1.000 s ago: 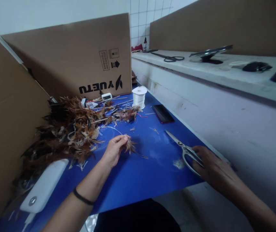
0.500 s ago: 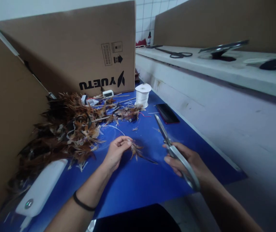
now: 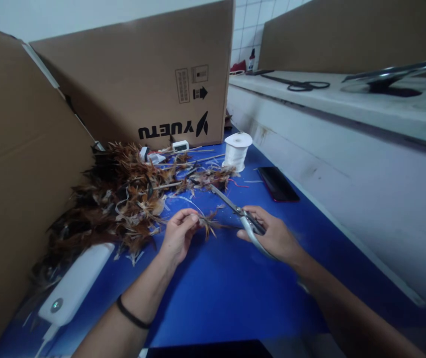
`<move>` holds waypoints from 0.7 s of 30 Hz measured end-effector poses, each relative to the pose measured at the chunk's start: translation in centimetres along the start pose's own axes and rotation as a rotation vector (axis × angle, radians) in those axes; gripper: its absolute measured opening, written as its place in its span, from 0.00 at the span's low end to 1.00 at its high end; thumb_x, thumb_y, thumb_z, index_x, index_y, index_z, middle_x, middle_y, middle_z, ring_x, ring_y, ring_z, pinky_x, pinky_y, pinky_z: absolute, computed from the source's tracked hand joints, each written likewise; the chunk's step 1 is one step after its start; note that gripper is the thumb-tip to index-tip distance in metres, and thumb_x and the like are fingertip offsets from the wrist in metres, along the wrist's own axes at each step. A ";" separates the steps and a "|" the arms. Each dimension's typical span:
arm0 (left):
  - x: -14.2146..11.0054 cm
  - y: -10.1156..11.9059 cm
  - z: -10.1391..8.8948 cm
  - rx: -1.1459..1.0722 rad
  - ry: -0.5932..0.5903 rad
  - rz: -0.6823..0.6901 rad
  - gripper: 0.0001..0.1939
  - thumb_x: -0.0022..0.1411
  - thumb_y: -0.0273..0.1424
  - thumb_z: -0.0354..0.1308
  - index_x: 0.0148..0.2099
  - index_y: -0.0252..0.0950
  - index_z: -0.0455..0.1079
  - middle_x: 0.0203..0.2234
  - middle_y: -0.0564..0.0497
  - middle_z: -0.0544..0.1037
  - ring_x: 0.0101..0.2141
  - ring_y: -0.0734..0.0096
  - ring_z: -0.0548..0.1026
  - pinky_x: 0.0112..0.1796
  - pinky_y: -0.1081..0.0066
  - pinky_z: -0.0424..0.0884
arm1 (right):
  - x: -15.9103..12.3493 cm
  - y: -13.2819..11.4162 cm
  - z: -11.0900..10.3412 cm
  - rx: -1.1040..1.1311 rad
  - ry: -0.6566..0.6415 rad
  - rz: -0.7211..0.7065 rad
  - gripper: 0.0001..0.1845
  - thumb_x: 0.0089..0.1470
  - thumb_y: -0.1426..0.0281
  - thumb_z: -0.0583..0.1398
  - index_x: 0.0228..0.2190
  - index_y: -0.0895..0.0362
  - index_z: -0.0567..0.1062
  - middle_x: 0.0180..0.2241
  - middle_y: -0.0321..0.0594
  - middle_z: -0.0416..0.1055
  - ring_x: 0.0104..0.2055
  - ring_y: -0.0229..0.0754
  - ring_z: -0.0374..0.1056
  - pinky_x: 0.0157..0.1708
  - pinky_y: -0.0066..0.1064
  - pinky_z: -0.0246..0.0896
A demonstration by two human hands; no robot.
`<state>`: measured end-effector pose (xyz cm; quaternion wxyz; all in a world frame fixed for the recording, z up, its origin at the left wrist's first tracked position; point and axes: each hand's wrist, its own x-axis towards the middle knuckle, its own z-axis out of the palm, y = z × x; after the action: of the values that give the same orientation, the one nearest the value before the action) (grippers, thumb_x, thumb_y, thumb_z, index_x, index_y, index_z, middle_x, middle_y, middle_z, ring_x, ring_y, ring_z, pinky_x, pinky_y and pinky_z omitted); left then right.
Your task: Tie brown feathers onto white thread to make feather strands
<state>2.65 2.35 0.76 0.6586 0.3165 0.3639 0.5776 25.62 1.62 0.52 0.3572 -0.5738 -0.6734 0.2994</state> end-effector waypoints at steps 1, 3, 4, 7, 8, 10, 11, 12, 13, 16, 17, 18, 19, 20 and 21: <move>0.1 0.0 -0.1 -0.006 0.007 0.010 0.08 0.46 0.28 0.66 0.31 0.35 0.72 0.24 0.55 0.74 0.24 0.80 0.71 0.33 0.76 0.68 | -0.3 -0.1 -0.2 -0.035 -0.016 0.001 0.27 0.40 0.60 0.64 0.44 0.51 0.67 0.32 0.34 0.71 0.31 0.40 0.68 0.33 0.31 0.63; 0.1 0.1 -0.2 -0.001 0.028 0.028 0.08 0.46 0.28 0.67 0.31 0.35 0.72 0.24 0.55 0.75 0.24 0.80 0.71 0.33 0.76 0.68 | -0.7 -0.5 -0.6 -0.084 -0.028 -0.005 0.26 0.42 0.60 0.63 0.45 0.51 0.66 0.32 0.34 0.71 0.31 0.40 0.68 0.33 0.32 0.63; 0.1 0.1 -0.2 0.008 0.038 0.037 0.09 0.46 0.28 0.67 0.31 0.35 0.72 0.25 0.55 0.75 0.25 0.80 0.71 0.33 0.77 0.68 | -0.9 -0.7 -0.7 -0.103 -0.028 -0.011 0.26 0.43 0.61 0.63 0.45 0.50 0.65 0.31 0.34 0.71 0.31 0.40 0.68 0.33 0.32 0.63; 0.0 0.1 -0.2 0.052 0.061 0.085 0.09 0.45 0.28 0.67 0.31 0.35 0.73 0.25 0.54 0.75 0.25 0.80 0.71 0.32 0.78 0.67 | -1.2 -1.2 -0.6 -0.129 -0.021 -0.038 0.25 0.42 0.61 0.63 0.44 0.50 0.66 0.31 0.34 0.70 0.30 0.40 0.68 0.32 0.31 0.64; 0.0 0.1 -0.2 0.072 0.069 0.108 0.09 0.45 0.28 0.67 0.31 0.35 0.73 0.25 0.54 0.75 0.25 0.80 0.71 0.32 0.78 0.67 | -1.4 -1.3 -0.5 -0.128 -0.028 -0.047 0.25 0.41 0.61 0.64 0.43 0.50 0.66 0.31 0.34 0.70 0.30 0.40 0.68 0.32 0.31 0.64; 0.0 0.2 -0.2 0.126 0.094 0.158 0.09 0.45 0.28 0.67 0.31 0.35 0.73 0.25 0.55 0.75 0.25 0.81 0.70 0.32 0.78 0.67 | -1.7 -1.5 -0.3 -0.120 -0.058 -0.061 0.25 0.40 0.62 0.65 0.43 0.51 0.67 0.31 0.34 0.71 0.30 0.39 0.67 0.31 0.29 0.64; -0.1 0.2 -0.2 0.157 0.109 0.184 0.08 0.45 0.28 0.67 0.31 0.35 0.73 0.25 0.55 0.74 0.26 0.81 0.70 0.32 0.79 0.66 | -1.8 -1.5 -0.1 -0.118 -0.078 -0.066 0.26 0.40 0.62 0.65 0.43 0.51 0.67 0.31 0.34 0.71 0.29 0.39 0.67 0.30 0.29 0.64; -0.1 0.2 -0.2 0.187 0.122 0.209 0.08 0.45 0.28 0.67 0.31 0.35 0.73 0.24 0.55 0.74 0.25 0.81 0.70 0.31 0.79 0.66 | -2.0 -1.6 0.0 -0.119 -0.099 -0.072 0.25 0.40 0.62 0.65 0.42 0.51 0.68 0.30 0.34 0.71 0.29 0.38 0.67 0.29 0.28 0.64; -0.1 0.2 -0.2 0.212 0.129 0.230 0.08 0.46 0.29 0.66 0.32 0.35 0.73 0.23 0.56 0.74 0.25 0.81 0.70 0.30 0.79 0.66 | -2.2 -1.7 0.1 -0.124 -0.115 -0.080 0.25 0.40 0.62 0.65 0.42 0.51 0.68 0.30 0.34 0.71 0.28 0.38 0.67 0.28 0.27 0.64; 0.0 0.3 -0.1 0.234 0.123 0.269 0.07 0.50 0.31 0.64 0.33 0.35 0.72 0.21 0.56 0.74 0.22 0.79 0.70 0.27 0.78 0.66 | -2.4 -2.0 0.5 -0.149 -0.136 -0.126 0.24 0.40 0.63 0.65 0.41 0.52 0.69 0.31 0.34 0.72 0.27 0.37 0.68 0.27 0.27 0.64; 0.0 0.4 -0.1 0.229 0.123 0.273 0.07 0.50 0.31 0.64 0.33 0.35 0.72 0.21 0.55 0.74 0.22 0.79 0.71 0.26 0.77 0.67 | -2.4 -2.0 0.6 -0.157 -0.136 -0.147 0.24 0.39 0.64 0.65 0.41 0.52 0.69 0.32 0.35 0.72 0.28 0.37 0.68 0.28 0.27 0.65; 0.0 0.4 0.0 0.223 0.128 0.276 0.08 0.50 0.32 0.64 0.33 0.35 0.71 0.22 0.54 0.75 0.21 0.78 0.71 0.26 0.76 0.67 | -2.4 -2.0 0.6 -0.163 -0.133 -0.169 0.24 0.39 0.64 0.65 0.41 0.52 0.69 0.33 0.36 0.73 0.29 0.37 0.68 0.28 0.28 0.65; 0.0 0.4 0.0 0.218 0.139 0.280 0.08 0.50 0.32 0.64 0.33 0.34 0.71 0.23 0.53 0.76 0.22 0.77 0.72 0.26 0.76 0.67 | -2.4 -2.0 0.7 -0.168 -0.135 -0.189 0.24 0.39 0.64 0.66 0.41 0.51 0.69 0.35 0.36 0.72 0.30 0.38 0.69 0.29 0.28 0.65; -0.1 0.4 0.1 0.215 0.153 0.285 0.09 0.49 0.32 0.64 0.33 0.34 0.71 0.23 0.53 0.76 0.23 0.77 0.73 0.27 0.76 0.67 | -2.3 -2.0 0.8 -0.173 -0.139 -0.206 0.24 0.39 0.64 0.65 0.41 0.51 0.69 0.36 0.36 0.72 0.31 0.38 0.69 0.30 0.29 0.66; -0.1 0.4 0.1 0.213 0.165 0.289 0.09 0.49 0.32 0.64 0.33 0.34 0.71 0.23 0.53 0.76 0.23 0.76 0.74 0.27 0.77 0.67 | -2.3 -1.9 0.8 -0.177 -0.143 -0.217 0.24 0.39 0.65 0.65 0.41 0.51 0.69 0.36 0.36 0.72 0.32 0.38 0.69 0.31 0.29 0.66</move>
<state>2.54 2.31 1.20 0.4994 0.3850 0.4264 0.6485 24.10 -0.98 1.32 0.2866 -0.5041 -0.7790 0.2385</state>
